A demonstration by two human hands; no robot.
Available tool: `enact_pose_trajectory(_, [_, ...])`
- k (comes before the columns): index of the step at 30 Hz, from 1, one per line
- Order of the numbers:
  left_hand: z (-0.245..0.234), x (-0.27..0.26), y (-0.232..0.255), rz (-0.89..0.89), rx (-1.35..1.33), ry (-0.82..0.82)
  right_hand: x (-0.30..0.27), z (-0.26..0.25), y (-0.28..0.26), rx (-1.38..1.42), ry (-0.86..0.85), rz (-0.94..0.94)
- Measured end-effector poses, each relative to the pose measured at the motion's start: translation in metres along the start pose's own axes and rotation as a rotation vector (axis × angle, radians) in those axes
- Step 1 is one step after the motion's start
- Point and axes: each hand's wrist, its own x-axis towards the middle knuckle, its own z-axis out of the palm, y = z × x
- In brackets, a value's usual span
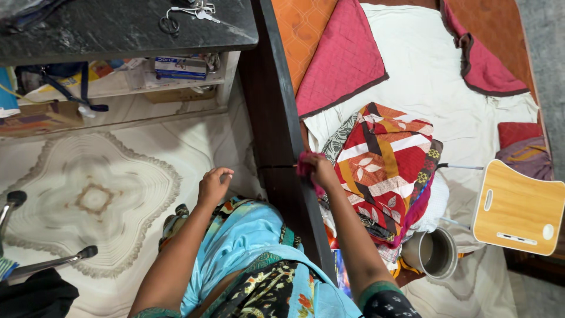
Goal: The person wipes the edge of a dark wooden bed frame with a pink cloth. They move along the side of the bed, repeatedly rubbing the frame's surface.
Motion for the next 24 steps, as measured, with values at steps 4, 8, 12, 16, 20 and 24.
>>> enact_pose_trajectory(4, [0.011,-0.004,-0.009,0.047,-0.067,-0.066,0.014,0.037,-0.01,0.037,0.067,-0.091])
enact_pose_trajectory(8, [0.014,-0.006,-0.011,-0.005,0.0,-0.141,-0.015,0.068,-0.01,-0.133,0.069,-0.112])
enact_pose_trajectory(12, [0.018,-0.012,-0.017,-0.024,-0.009,-0.162,-0.053,0.073,-0.002,-0.219,0.053,-0.113])
enact_pose_trajectory(16, [0.034,-0.015,-0.033,0.007,-0.012,-0.155,-0.112,0.074,-0.008,-0.255,-0.004,-0.031])
enact_pose_trajectory(20, [0.053,-0.022,-0.04,-0.006,-0.087,-0.151,-0.135,0.068,-0.013,-0.218,-0.033,-0.035])
enact_pose_trajectory(24, [0.049,-0.03,-0.029,-0.076,-0.052,-0.184,-0.114,0.073,-0.014,-0.385,-0.126,0.041])
